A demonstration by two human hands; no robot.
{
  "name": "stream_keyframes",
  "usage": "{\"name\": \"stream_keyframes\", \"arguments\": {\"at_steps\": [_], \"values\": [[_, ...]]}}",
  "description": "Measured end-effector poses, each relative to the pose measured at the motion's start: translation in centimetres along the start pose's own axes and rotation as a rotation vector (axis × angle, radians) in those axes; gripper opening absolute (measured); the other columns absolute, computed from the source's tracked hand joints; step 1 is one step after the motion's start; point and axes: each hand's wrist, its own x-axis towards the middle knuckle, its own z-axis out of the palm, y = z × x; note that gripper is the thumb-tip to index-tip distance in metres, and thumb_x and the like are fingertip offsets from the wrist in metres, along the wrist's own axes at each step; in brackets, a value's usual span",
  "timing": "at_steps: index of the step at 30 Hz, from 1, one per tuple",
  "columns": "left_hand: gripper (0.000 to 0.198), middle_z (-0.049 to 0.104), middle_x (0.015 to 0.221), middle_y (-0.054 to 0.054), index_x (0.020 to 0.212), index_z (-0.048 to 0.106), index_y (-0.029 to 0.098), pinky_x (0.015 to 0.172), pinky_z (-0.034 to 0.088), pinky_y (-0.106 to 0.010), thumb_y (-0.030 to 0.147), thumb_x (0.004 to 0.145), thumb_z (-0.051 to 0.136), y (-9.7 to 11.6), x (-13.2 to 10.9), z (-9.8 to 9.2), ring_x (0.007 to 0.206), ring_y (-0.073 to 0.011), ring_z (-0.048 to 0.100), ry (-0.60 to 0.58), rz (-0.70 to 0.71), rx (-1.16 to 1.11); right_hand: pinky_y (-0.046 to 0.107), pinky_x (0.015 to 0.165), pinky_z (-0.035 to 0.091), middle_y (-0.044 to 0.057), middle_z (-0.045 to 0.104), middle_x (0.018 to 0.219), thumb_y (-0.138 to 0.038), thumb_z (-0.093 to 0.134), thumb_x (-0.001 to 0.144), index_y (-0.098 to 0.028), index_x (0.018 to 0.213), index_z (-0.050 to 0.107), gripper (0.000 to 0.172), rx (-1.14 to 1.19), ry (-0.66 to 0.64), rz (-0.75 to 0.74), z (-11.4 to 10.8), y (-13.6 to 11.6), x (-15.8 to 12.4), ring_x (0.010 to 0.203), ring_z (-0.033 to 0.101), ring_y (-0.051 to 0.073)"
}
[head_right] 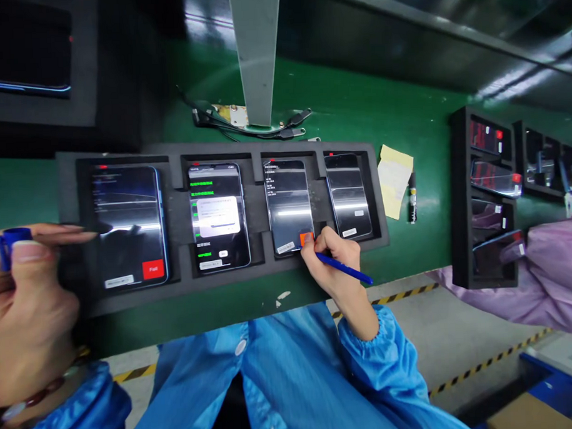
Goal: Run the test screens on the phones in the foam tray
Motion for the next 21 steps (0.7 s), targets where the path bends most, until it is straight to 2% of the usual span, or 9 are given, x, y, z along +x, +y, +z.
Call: {"name": "stream_keyframes", "arguments": {"at_steps": [7, 16, 21], "values": [[0.041, 0.081, 0.107, -0.011, 0.102, 0.088, 0.023, 0.109, 0.054, -0.054, 0.057, 0.104, 0.066, 0.33, -0.06, 0.0, 0.109, -0.0333, 0.075, -0.002, -0.044, 0.001, 0.025, 0.053, 0.036, -0.009, 0.039, 0.06, -0.022, 0.073, 0.1, -0.024, 0.068, 0.039, 0.046, -0.02, -0.014, 0.005, -0.09, 0.08, -0.16, 0.053, 0.042, 0.009], [0.043, 0.079, 0.107, -0.011, 0.101, 0.088, 0.025, 0.111, 0.052, -0.054, 0.06, 0.104, 0.064, 0.88, -0.12, -0.14, 0.113, -0.0343, 0.073, -0.018, -0.061, 0.017, 0.025, 0.051, 0.034, -0.009, 0.035, 0.061, -0.02, 0.073, 0.096, -0.025, 0.067, 0.039, 0.045, -0.055, 0.009, 0.041, -0.05, -0.15, -0.16, 0.052, 0.035, 0.009], [0.043, 0.079, 0.104, -0.01, 0.1, 0.088, 0.024, 0.108, 0.05, -0.052, 0.058, 0.106, 0.064, 0.54, -0.42, 0.07, 0.106, -0.0311, 0.071, -0.001, -0.054, 0.019, 0.026, 0.048, 0.033, -0.009, 0.041, 0.056, -0.021, 0.072, 0.099, -0.025, 0.066, 0.038, 0.047, 0.102, -0.001, 0.073, -0.39, -0.7, 0.18, 0.047, 0.038, 0.008]]}}
